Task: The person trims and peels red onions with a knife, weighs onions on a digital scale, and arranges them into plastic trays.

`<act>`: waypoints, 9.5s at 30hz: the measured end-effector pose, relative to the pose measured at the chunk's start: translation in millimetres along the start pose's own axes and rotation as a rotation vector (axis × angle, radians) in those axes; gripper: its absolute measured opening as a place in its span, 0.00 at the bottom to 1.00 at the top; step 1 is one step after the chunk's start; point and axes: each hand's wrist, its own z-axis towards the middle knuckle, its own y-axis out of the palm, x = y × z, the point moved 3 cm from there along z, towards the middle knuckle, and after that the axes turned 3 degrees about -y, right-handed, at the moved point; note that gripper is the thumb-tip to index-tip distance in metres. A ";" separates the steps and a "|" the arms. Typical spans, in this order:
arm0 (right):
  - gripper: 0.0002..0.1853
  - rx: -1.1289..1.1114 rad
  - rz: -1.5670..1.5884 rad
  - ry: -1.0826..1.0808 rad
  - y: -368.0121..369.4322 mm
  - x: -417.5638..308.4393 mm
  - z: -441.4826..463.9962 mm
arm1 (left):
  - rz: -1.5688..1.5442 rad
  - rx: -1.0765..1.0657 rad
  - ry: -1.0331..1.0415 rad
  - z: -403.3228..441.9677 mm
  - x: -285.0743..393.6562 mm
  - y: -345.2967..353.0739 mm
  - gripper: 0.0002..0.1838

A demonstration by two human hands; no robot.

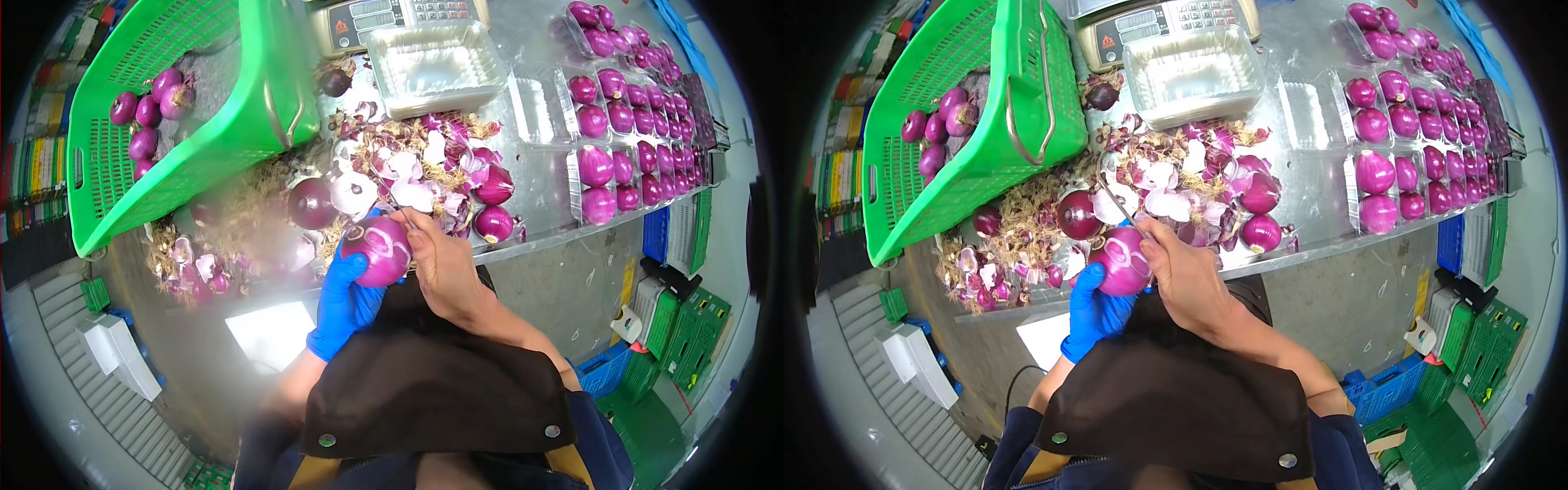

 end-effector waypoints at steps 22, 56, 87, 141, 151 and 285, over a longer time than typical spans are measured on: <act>0.20 -0.173 -0.555 -0.399 -35.2 -4.9 -3.6 | 0.455 0.179 0.226 -6.8 36.2 12.5 0.46; 0.19 -0.137 -0.549 -0.503 -41.6 25.1 -3.7 | 0.494 0.125 0.064 -2.5 43.0 20.8 0.45; 0.23 -0.192 -0.780 -0.586 -68.5 17.1 -1.7 | 0.609 0.003 0.020 4.3 45.0 19.1 0.42; 0.22 0.066 -0.554 -0.481 -37.4 25.7 -18.0 | 0.837 0.076 0.316 -3.3 42.4 22.1 0.48; 0.25 -0.192 -0.323 -0.152 -18.7 38.9 -17.2 | 0.834 0.152 0.305 0.1 40.8 3.1 0.47; 0.27 -0.347 -0.517 -0.342 -12.1 20.6 -4.6 | 0.914 0.221 0.240 -15.3 38.4 -29.5 0.49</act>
